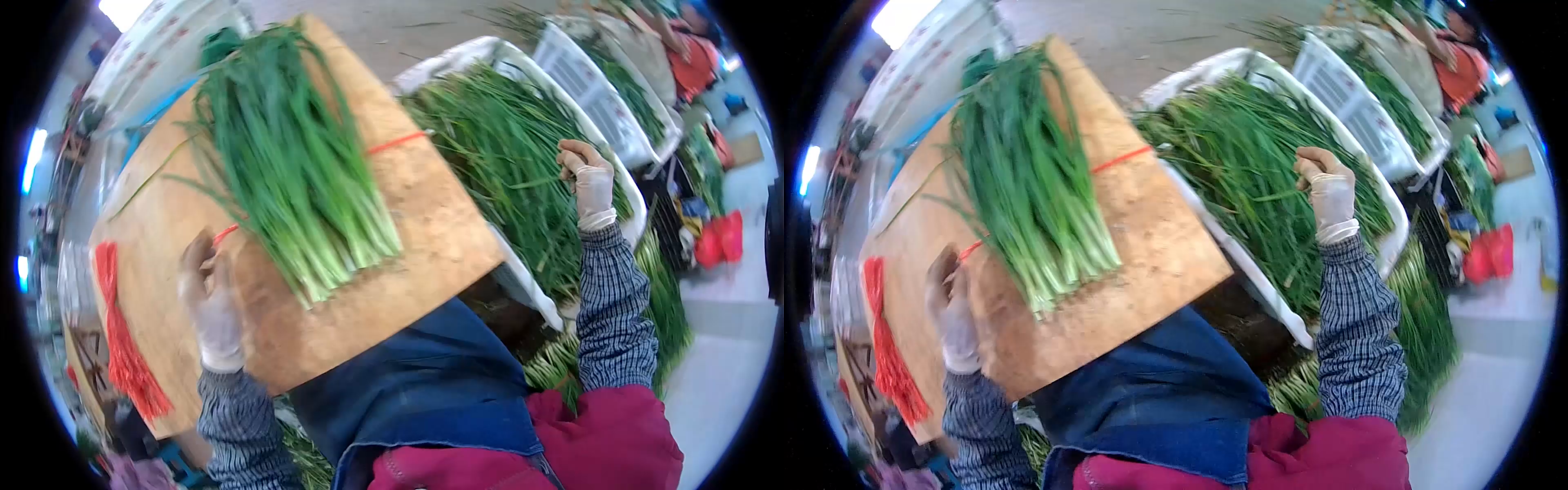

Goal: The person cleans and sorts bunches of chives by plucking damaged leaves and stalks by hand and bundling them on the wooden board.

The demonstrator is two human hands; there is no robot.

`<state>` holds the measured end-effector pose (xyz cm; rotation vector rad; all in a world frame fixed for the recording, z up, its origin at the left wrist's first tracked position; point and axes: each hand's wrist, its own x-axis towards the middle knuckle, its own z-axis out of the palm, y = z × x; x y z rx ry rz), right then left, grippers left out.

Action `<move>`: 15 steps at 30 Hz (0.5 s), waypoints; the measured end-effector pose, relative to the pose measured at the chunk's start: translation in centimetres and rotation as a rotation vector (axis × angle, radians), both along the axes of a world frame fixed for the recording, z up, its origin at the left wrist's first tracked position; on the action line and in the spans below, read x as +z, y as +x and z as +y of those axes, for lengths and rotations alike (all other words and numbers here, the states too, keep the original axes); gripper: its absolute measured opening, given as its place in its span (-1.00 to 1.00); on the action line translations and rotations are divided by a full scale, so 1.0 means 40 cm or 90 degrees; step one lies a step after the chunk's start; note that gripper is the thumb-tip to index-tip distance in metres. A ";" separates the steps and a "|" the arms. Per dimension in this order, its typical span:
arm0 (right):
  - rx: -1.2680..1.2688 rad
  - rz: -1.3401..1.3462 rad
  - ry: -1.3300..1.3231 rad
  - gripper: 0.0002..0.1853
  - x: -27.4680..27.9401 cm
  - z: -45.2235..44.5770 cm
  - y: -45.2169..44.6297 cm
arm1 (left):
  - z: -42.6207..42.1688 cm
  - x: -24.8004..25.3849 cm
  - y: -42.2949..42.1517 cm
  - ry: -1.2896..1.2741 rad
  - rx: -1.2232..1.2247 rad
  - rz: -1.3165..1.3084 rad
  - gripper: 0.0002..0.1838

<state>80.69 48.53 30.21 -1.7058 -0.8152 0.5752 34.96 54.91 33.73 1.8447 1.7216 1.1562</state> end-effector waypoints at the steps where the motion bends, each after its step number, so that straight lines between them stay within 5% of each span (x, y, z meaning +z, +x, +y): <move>1: -0.038 -0.001 -0.002 -0.77 -0.007 -0.051 0.047 | -0.025 -0.001 -0.003 -0.035 0.028 -0.049 -0.67; 7: -0.172 0.000 -0.106 -0.84 -0.138 -0.280 0.227 | -0.140 -0.015 0.060 -0.098 0.062 -0.160 -0.74; 10: -0.101 0.040 -0.131 -0.86 -0.138 -0.279 0.177 | -0.173 -0.001 0.100 -0.101 0.071 -0.139 -0.79; 15: 0.074 0.121 -0.089 -0.86 -0.064 -0.132 0.017 | -0.064 0.100 0.224 0.074 -0.133 -0.003 -0.83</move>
